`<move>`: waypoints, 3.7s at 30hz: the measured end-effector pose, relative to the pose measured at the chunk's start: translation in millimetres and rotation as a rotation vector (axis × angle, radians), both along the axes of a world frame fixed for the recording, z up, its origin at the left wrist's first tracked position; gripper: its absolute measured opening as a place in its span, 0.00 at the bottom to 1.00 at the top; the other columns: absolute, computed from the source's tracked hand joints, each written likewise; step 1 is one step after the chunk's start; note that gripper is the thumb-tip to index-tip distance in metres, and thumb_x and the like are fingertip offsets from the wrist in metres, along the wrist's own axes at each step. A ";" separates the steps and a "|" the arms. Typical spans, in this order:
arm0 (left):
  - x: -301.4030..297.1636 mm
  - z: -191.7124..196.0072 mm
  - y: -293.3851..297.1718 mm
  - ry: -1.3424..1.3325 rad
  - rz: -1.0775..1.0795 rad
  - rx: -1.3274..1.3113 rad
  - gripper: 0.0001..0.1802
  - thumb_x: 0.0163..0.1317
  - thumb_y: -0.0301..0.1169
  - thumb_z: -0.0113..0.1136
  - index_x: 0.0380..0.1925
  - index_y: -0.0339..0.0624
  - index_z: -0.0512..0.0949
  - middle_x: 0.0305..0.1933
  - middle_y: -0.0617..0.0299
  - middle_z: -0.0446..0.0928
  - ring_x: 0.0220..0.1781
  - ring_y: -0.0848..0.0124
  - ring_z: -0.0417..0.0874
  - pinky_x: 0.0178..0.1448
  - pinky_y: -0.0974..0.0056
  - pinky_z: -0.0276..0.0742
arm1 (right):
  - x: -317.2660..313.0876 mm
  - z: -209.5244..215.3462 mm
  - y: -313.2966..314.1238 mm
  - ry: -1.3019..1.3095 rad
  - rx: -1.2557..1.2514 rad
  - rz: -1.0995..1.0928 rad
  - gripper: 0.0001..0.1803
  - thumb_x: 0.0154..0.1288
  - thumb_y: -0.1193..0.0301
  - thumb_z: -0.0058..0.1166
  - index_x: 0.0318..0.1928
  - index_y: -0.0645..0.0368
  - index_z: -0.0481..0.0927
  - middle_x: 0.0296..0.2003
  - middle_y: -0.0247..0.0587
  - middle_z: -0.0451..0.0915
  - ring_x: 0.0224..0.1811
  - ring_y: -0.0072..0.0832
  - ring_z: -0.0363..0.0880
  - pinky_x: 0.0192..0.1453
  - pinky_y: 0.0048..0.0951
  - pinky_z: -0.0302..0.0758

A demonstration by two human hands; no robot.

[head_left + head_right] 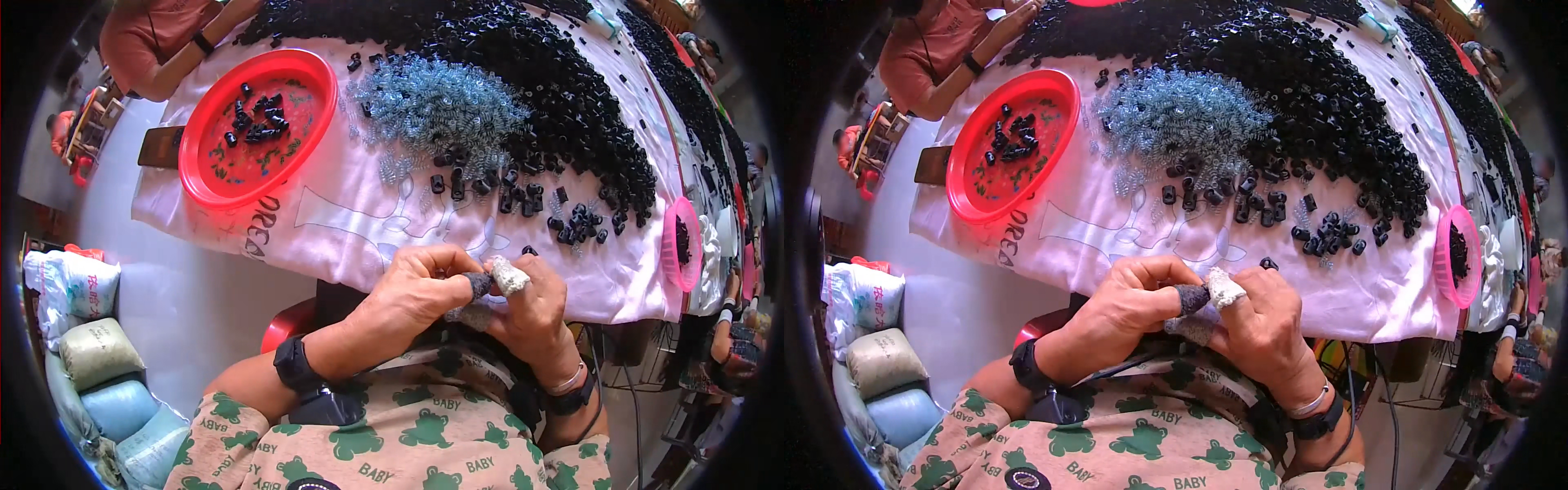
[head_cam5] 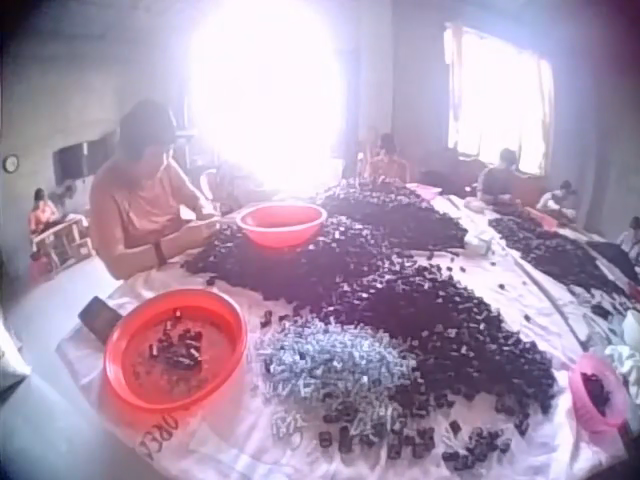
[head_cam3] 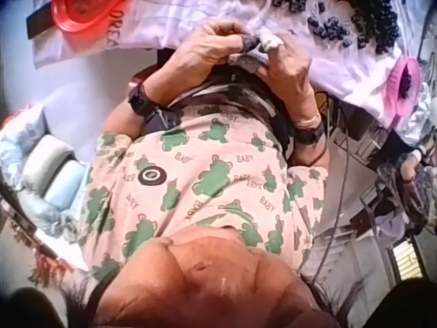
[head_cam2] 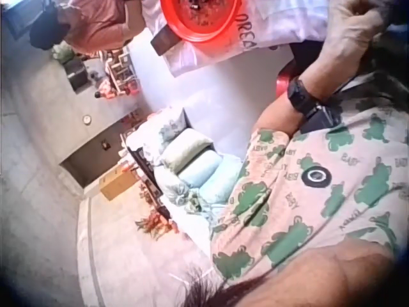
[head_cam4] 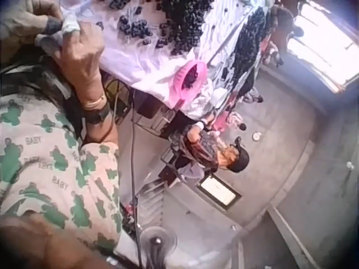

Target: Sorting and inspecting small black and white plastic components at a workshop table.

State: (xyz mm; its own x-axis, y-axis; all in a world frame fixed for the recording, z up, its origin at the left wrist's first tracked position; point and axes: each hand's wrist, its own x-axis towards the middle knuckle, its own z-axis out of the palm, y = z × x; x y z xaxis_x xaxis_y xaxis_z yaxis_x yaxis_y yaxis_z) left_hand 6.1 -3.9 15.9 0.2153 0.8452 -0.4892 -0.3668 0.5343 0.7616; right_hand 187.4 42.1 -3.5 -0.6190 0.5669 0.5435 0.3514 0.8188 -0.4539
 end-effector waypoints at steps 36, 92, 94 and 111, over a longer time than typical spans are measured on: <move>11.3 -11.8 -5.3 -0.150 -0.004 0.232 0.18 0.66 0.25 0.44 0.56 0.39 0.71 0.30 0.66 0.72 0.23 0.81 0.69 0.27 0.76 0.65 | 1.6 0.6 1.5 0.064 0.027 -0.044 0.19 0.52 0.68 0.66 0.40 0.64 0.74 0.21 0.37 0.69 0.18 0.30 0.69 0.21 0.31 0.65; -15.7 -6.5 11.4 -0.062 0.240 0.107 0.10 0.69 0.33 0.51 0.36 0.37 0.73 0.23 0.66 0.73 0.19 0.82 0.68 0.19 0.77 0.59 | 32.6 18.0 18.3 -0.223 -0.322 -0.371 0.12 0.51 0.74 0.63 0.38 0.60 0.79 0.37 0.45 0.73 0.33 0.42 0.77 0.36 0.39 0.73; -12.5 -6.1 11.5 -0.024 0.186 0.090 0.09 0.69 0.33 0.51 0.38 0.37 0.74 0.23 0.67 0.72 0.19 0.83 0.67 0.21 0.77 0.60 | 31.0 17.5 18.6 -0.194 -0.312 -0.354 0.11 0.50 0.76 0.62 0.37 0.60 0.78 0.36 0.45 0.73 0.33 0.43 0.77 0.36 0.40 0.74; 16.0 -11.1 18.2 -0.093 -0.105 0.103 0.11 0.65 0.30 0.54 0.45 0.39 0.71 0.30 0.67 0.72 0.24 0.84 0.70 0.26 0.77 0.67 | 23.8 16.5 7.3 0.054 -0.289 -0.019 0.22 0.42 0.84 0.63 0.42 0.62 0.75 0.34 0.47 0.78 0.31 0.40 0.80 0.31 0.34 0.77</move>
